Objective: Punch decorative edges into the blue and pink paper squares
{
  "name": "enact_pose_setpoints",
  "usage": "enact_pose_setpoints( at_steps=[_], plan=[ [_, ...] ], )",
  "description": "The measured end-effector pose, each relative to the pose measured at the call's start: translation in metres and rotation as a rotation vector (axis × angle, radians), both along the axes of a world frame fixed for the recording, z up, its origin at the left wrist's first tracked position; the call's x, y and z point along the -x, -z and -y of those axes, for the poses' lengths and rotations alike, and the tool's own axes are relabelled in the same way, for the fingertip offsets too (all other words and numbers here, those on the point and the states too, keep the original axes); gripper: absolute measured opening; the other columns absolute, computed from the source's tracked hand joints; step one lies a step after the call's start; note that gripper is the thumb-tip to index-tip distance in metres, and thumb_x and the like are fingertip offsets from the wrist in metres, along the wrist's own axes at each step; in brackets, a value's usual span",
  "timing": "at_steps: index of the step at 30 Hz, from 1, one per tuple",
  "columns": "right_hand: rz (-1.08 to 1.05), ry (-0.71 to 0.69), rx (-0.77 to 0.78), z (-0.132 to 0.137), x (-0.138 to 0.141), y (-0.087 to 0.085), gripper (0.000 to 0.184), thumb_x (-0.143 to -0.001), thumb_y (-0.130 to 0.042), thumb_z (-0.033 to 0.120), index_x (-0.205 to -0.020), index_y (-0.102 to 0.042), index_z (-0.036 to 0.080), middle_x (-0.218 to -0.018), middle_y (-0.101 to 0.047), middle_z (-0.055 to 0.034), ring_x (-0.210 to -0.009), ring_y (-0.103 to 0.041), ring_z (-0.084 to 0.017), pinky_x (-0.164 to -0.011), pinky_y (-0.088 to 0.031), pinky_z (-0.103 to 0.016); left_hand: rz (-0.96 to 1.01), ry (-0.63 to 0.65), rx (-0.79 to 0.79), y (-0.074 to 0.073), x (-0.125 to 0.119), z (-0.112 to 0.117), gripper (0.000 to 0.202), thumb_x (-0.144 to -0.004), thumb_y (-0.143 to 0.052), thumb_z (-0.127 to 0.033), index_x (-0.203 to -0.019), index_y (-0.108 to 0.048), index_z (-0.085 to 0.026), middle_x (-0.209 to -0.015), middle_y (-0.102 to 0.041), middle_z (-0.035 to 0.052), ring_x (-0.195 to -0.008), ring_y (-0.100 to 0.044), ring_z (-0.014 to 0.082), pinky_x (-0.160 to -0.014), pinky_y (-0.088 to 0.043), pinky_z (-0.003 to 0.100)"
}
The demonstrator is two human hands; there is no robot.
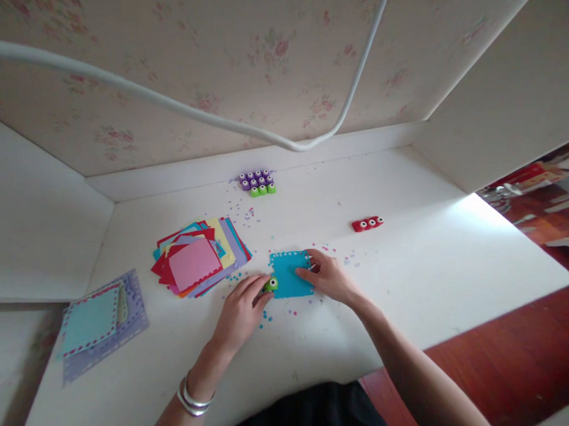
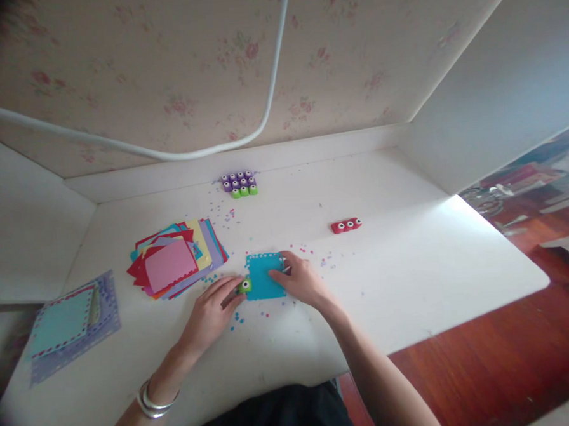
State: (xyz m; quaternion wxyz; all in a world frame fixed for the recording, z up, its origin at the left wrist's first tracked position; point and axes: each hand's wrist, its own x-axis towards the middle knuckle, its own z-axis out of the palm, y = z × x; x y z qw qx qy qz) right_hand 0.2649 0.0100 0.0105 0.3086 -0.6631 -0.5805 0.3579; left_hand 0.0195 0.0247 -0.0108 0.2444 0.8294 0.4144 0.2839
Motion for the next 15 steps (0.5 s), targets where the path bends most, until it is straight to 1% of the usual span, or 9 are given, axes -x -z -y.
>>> enact_pose_setpoints(
  at_steps=[2,3,5,6,8,10,15],
  plan=[
    [0.166,0.037,-0.153,0.007,0.004,-0.004,0.044,-0.087,-0.059,0.032,-0.129,-0.053,0.021,-0.118,-0.064,-0.0128,-0.093,-0.065,-0.025,-0.079,-0.055,-0.044,-0.004,-0.010,0.002,0.001,0.001,0.001,0.031,-0.090,-0.060,-0.027,-0.121,-0.060,-0.024,-0.115,-0.065,0.0066,-0.106,-0.063,0.0208,-0.095,-0.053,0.037],
    [0.253,0.022,-0.233,0.011,0.007,-0.005,0.046,-0.089,-0.057,0.031,-0.134,-0.050,0.022,-0.129,-0.059,-0.0138,-0.106,-0.061,-0.028,-0.089,-0.052,-0.048,-0.003,-0.018,0.001,0.001,0.001,0.001,0.031,-0.090,-0.060,-0.028,-0.121,-0.061,-0.024,-0.115,-0.065,0.0066,-0.106,-0.063,0.0208,-0.094,-0.054,0.037],
    [0.395,-0.082,-0.340,0.020,0.012,-0.004,0.046,-0.091,-0.054,0.030,-0.136,-0.049,0.023,-0.140,-0.050,-0.0128,-0.126,-0.048,-0.030,-0.103,-0.042,-0.053,-0.005,-0.028,0.001,0.000,0.001,0.001,0.030,-0.090,-0.060,-0.028,-0.120,-0.061,-0.024,-0.114,-0.066,0.0063,-0.106,-0.063,0.0206,-0.094,-0.054,0.037],
    [0.441,-0.147,-0.354,0.024,0.015,-0.002,0.044,-0.092,-0.053,0.030,-0.135,-0.050,0.024,-0.142,-0.049,-0.0120,-0.130,-0.044,-0.031,-0.106,-0.038,-0.054,-0.009,-0.029,0.004,0.000,0.001,0.001,0.030,-0.090,-0.060,-0.028,-0.120,-0.061,-0.024,-0.114,-0.066,0.0060,-0.106,-0.063,0.0204,-0.094,-0.053,0.036],
    [0.502,-0.224,-0.340,0.030,0.020,0.004,0.042,-0.093,-0.052,0.032,-0.133,-0.053,0.023,-0.142,-0.049,-0.0111,-0.132,-0.042,-0.031,-0.110,-0.031,-0.057,-0.018,-0.027,0.010,0.000,0.000,0.001,0.029,-0.090,-0.060,-0.027,-0.120,-0.061,-0.023,-0.113,-0.067,0.0057,-0.105,-0.063,0.0198,-0.094,-0.053,0.035],
    [0.529,-0.238,-0.315,0.032,0.022,0.010,0.041,-0.094,-0.050,0.033,-0.134,-0.053,0.022,-0.141,-0.051,-0.0102,-0.133,-0.042,-0.030,-0.112,-0.026,-0.059,-0.022,-0.024,0.011,0.000,0.000,0.000,0.028,-0.091,-0.059,-0.026,-0.118,-0.061,-0.023,-0.112,-0.067,0.0057,-0.104,-0.063,0.0194,-0.094,-0.053,0.035],
    [0.518,-0.230,-0.316,0.031,0.022,0.015,0.042,-0.093,-0.052,0.034,-0.133,-0.055,0.022,-0.139,-0.054,-0.0082,-0.132,-0.044,-0.028,-0.114,-0.024,-0.058,-0.012,-0.020,0.000,0.000,-0.001,-0.001,0.026,-0.091,-0.058,-0.026,-0.116,-0.062,-0.022,-0.111,-0.067,0.0065,-0.103,-0.064,0.0195,-0.093,-0.053,0.035]
  ],
)
